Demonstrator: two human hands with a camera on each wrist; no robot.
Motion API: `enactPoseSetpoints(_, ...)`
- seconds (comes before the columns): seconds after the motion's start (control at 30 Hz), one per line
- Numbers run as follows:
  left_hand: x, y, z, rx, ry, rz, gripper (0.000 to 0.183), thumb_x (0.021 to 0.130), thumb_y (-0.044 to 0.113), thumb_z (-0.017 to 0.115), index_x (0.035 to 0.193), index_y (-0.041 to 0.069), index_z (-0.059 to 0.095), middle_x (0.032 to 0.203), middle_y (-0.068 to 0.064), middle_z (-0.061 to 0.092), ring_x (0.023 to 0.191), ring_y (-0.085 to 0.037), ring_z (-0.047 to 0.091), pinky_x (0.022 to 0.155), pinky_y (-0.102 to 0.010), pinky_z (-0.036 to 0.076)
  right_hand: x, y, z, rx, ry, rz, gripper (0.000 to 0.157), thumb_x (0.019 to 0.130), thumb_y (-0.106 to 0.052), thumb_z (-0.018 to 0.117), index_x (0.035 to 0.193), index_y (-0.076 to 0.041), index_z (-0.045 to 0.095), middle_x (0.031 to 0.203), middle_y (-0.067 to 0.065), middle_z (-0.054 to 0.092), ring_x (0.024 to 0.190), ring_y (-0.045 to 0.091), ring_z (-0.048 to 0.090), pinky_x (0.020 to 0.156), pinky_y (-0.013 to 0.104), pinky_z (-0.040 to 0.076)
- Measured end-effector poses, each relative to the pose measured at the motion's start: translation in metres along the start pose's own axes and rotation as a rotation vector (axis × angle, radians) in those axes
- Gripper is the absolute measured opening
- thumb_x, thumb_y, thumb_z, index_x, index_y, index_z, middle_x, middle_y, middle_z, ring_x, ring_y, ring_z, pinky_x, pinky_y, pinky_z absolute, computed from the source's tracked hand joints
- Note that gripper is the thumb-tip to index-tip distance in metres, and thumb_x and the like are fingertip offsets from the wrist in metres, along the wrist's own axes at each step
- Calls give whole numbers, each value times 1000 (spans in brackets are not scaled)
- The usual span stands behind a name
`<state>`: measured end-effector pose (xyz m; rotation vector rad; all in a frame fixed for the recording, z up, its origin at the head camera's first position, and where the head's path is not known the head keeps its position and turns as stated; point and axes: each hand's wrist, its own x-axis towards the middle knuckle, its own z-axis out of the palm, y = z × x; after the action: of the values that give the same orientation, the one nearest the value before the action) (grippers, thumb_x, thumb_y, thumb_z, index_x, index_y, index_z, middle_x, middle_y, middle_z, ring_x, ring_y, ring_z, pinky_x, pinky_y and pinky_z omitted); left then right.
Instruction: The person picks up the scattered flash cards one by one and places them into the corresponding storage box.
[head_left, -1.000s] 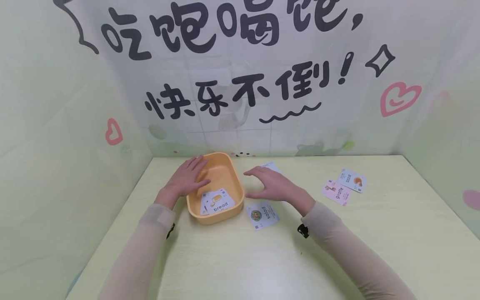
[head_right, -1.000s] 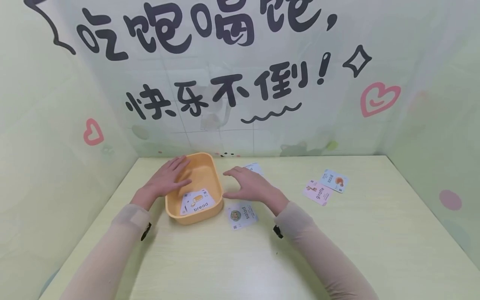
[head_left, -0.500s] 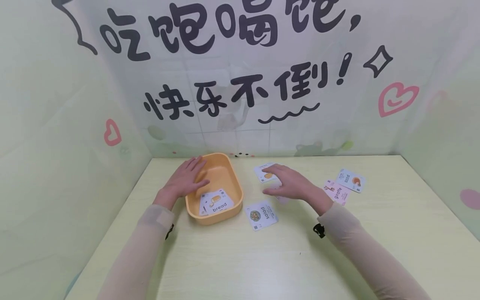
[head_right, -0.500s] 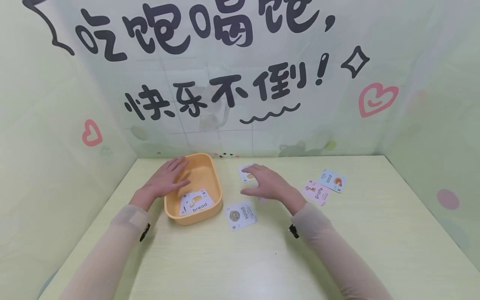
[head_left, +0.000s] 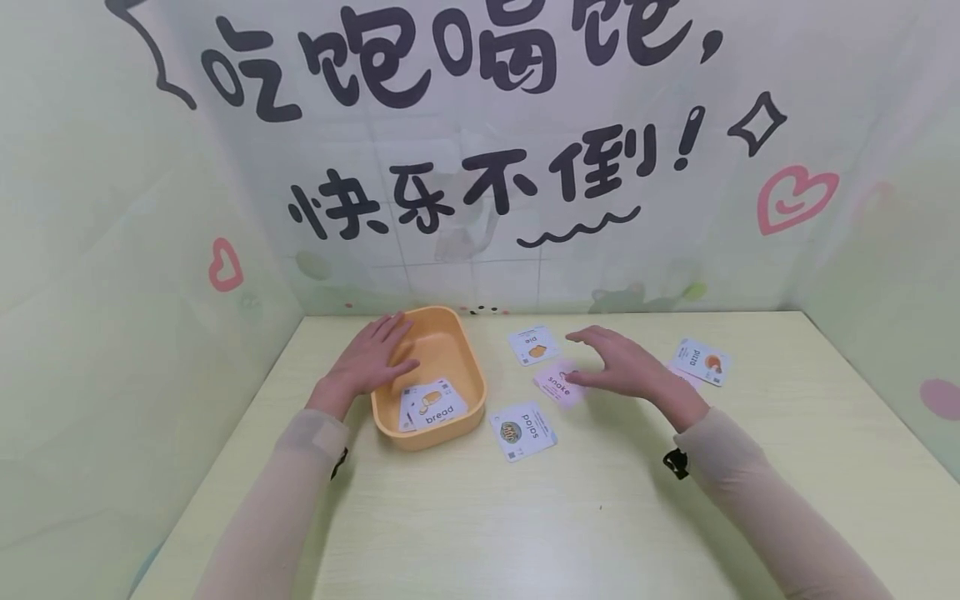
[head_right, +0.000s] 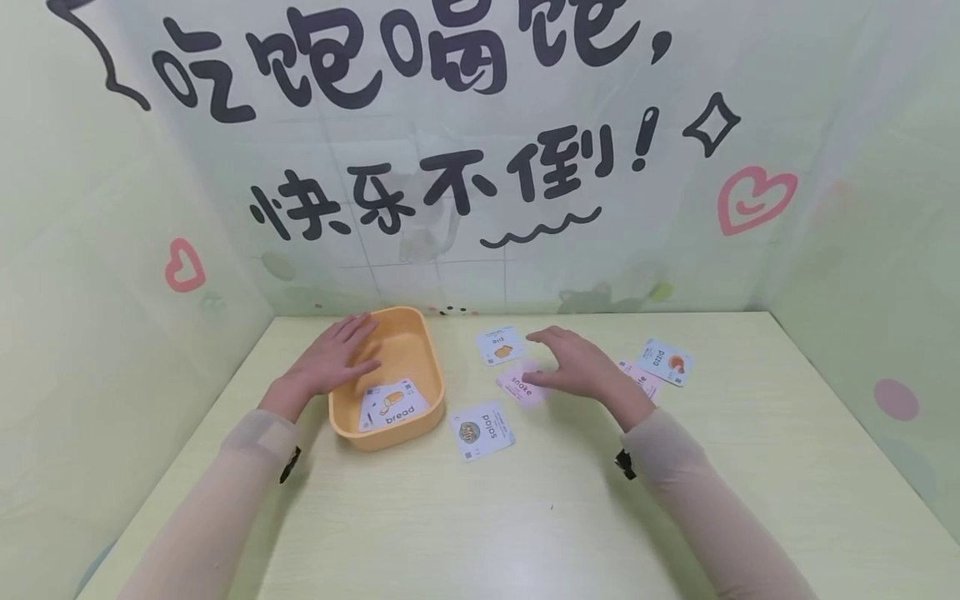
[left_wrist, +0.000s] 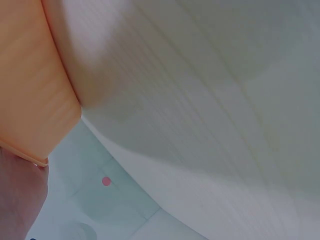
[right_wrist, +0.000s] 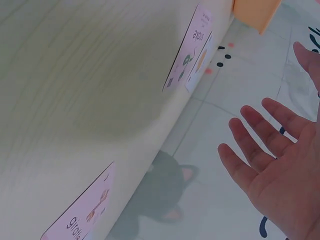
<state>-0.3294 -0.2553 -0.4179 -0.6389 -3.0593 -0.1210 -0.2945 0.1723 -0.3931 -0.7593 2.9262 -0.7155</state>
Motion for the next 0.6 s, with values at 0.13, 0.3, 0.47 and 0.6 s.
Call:
enactPoseSetpoints(0.13, 1, 0, 1, 4, -1, 0, 81, 98, 52, 49, 159, 5, 21, 168, -18, 13, 154, -40, 13, 127, -54, 12, -7, 12, -5, -11, 14, 12, 70, 87, -41, 74, 144, -6, 51, 146, 17, 54, 134, 38, 50, 112, 58, 41)
enactPoseSetpoints(0.3, 1, 0, 0, 3, -3, 0, 81, 99, 52, 48, 159, 5, 20, 168, -18, 12, 154, -41, 13, 127, -54, 11, -18, 29, -11, -13, 19, 34, 71, 89, -41, 72, 145, -5, 49, 148, 19, 52, 136, 40, 48, 113, 59, 40)
enactPoseSetpoints(0.47, 2, 1, 0, 7, 8, 5, 81, 99, 51, 48, 159, 4, 21, 167, -18, 14, 154, -41, 14, 127, -54, 12, -30, 44, -18, -12, 20, 57, 73, 90, -44, 70, 147, -5, 46, 151, 21, 48, 140, 42, 43, 114, 60, 37)
enactPoseSetpoints(0.6, 2, 0, 0, 4, 11, 6, 81, 99, 51, 49, 158, 4, 22, 167, -18, 14, 154, -40, 14, 127, -54, 12, -40, 55, -23, -23, 32, 70, 73, 90, -42, 71, 146, -4, 45, 150, 22, 47, 138, 44, 43, 111, 62, 39)
